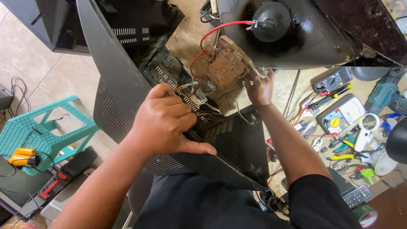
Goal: Repairing internal components of a CRT television, including using a heat gun and reassembling the outer casing.
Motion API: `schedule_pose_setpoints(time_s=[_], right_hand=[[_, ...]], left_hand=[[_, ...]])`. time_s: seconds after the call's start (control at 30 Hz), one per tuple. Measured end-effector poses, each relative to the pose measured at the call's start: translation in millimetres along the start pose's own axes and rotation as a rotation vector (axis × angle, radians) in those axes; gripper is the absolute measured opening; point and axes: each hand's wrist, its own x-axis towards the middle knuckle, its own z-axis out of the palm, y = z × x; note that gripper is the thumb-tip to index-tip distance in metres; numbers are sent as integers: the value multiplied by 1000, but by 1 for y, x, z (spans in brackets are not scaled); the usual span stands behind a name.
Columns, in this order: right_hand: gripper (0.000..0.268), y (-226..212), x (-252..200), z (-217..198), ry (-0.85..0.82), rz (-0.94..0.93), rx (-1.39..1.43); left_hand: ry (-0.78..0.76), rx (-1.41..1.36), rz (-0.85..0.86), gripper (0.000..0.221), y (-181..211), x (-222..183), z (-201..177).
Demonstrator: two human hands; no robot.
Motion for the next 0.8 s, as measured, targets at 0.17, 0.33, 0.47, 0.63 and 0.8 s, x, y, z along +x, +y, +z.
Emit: schedule_pose_setpoints(time_s=[0.17, 0.33, 0.47, 0.63, 0.8], right_hand=[[6, 4, -2, 3, -37, 2, -13], [14, -2, 4, -4, 14, -38, 45], [9, 0, 4, -6, -61, -57, -40], [10, -1, 9, -7, 5, -117, -124], [10, 3, 17, -14, -47, -187, -87]], left_hand=[[5, 6, -1, 79, -1, 0, 1], [9, 12, -3, 80, -1, -1, 1], [14, 2, -1, 80, -2, -3, 1], [22, -14, 11, 79, -1, -1, 0], [7, -1, 3, 78, 1, 1, -1]])
